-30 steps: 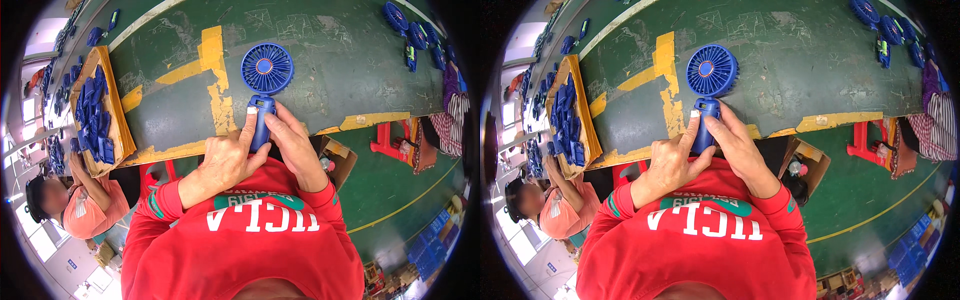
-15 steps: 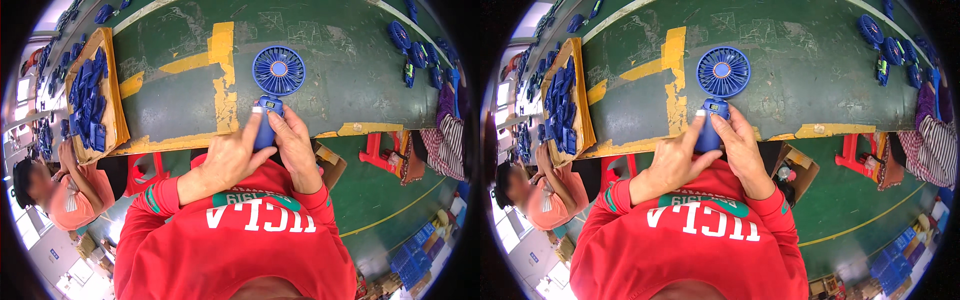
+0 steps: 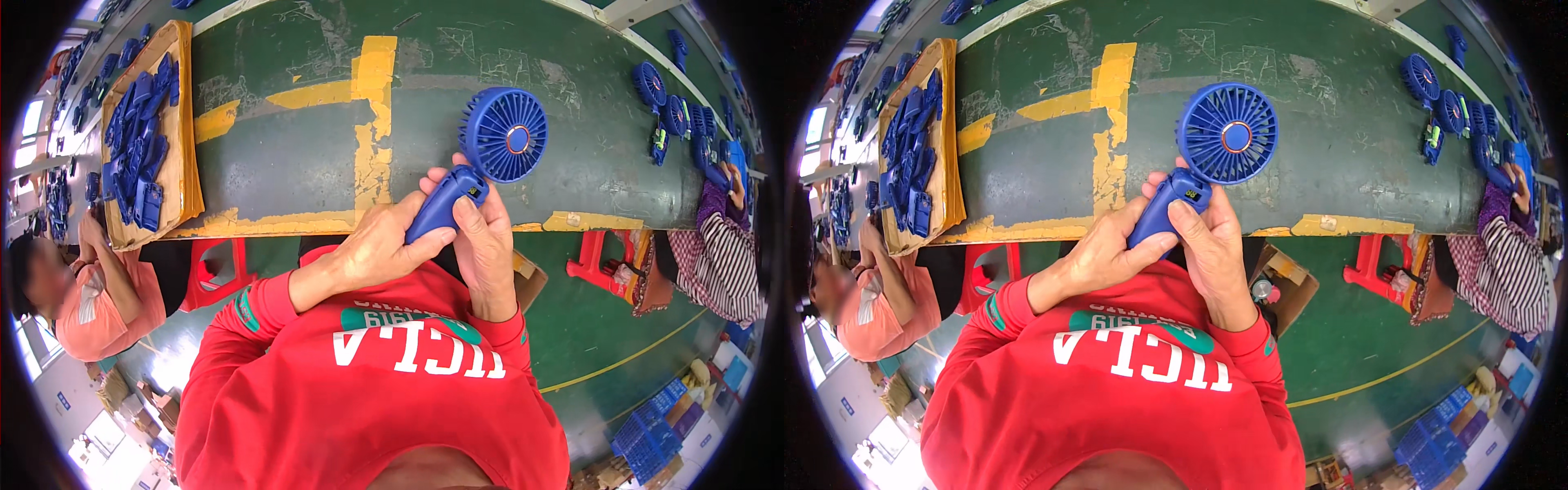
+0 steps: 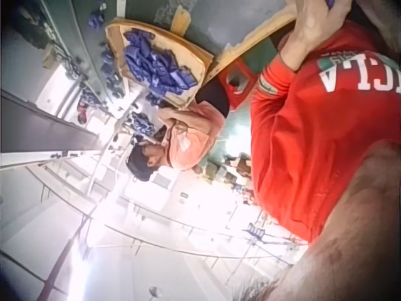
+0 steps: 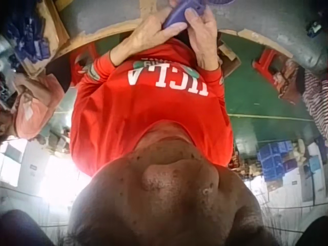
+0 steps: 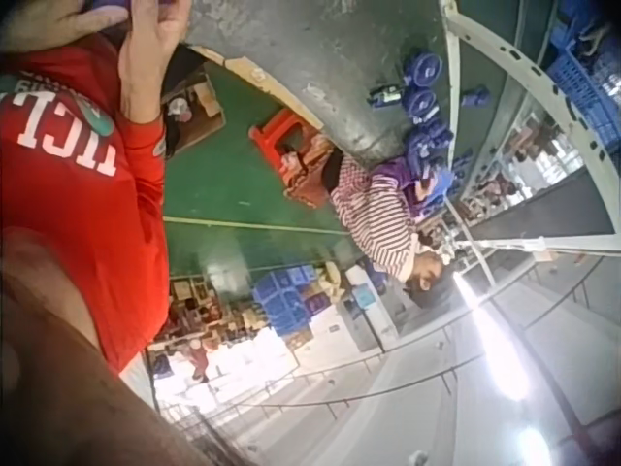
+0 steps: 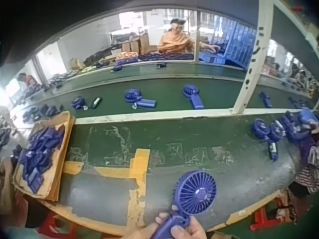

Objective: Assembling portable hand-held fans by attaching the handle and battery components.

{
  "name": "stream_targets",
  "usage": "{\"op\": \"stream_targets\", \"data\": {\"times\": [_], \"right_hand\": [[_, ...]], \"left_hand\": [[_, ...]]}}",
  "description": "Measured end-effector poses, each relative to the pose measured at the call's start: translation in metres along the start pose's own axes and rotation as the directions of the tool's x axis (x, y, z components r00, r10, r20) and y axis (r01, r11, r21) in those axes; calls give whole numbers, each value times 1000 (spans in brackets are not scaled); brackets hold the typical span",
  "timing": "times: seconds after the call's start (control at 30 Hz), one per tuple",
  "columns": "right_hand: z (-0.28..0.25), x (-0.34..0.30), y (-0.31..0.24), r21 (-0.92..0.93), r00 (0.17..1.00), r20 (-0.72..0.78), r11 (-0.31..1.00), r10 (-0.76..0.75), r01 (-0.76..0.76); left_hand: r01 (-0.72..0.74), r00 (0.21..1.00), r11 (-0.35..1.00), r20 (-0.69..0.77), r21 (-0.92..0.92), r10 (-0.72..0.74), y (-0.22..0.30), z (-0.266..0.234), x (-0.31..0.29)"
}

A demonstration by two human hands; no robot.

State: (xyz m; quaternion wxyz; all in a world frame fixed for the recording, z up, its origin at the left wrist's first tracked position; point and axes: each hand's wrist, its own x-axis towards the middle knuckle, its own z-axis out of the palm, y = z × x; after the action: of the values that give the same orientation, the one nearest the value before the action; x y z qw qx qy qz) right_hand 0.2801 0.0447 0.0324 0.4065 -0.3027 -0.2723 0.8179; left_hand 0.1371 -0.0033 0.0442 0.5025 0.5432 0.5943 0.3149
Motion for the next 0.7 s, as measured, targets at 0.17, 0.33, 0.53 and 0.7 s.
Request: {"op": "stream_targets", "data": {"times": [0.17,0.33,0.53,0.7], "right_hand": [[5,-5,-1,31,1000,-3,999,-13,13],[3,-5,1,66,999,-25,997,-23,25],[12,-2,2,-57,996,-76,998,-36,32],[3,4,6,-132,998,-45,991,-38,31]], "left_hand": [[-100,993,989,-43,106,105,7,0,-4],[-158,985,971,-45,181,169,5,2,-4],[104,995,930,41,-354,-96,-7,6,-4],[129,991,939,84,-318,-107,-16,8,-2]]}}
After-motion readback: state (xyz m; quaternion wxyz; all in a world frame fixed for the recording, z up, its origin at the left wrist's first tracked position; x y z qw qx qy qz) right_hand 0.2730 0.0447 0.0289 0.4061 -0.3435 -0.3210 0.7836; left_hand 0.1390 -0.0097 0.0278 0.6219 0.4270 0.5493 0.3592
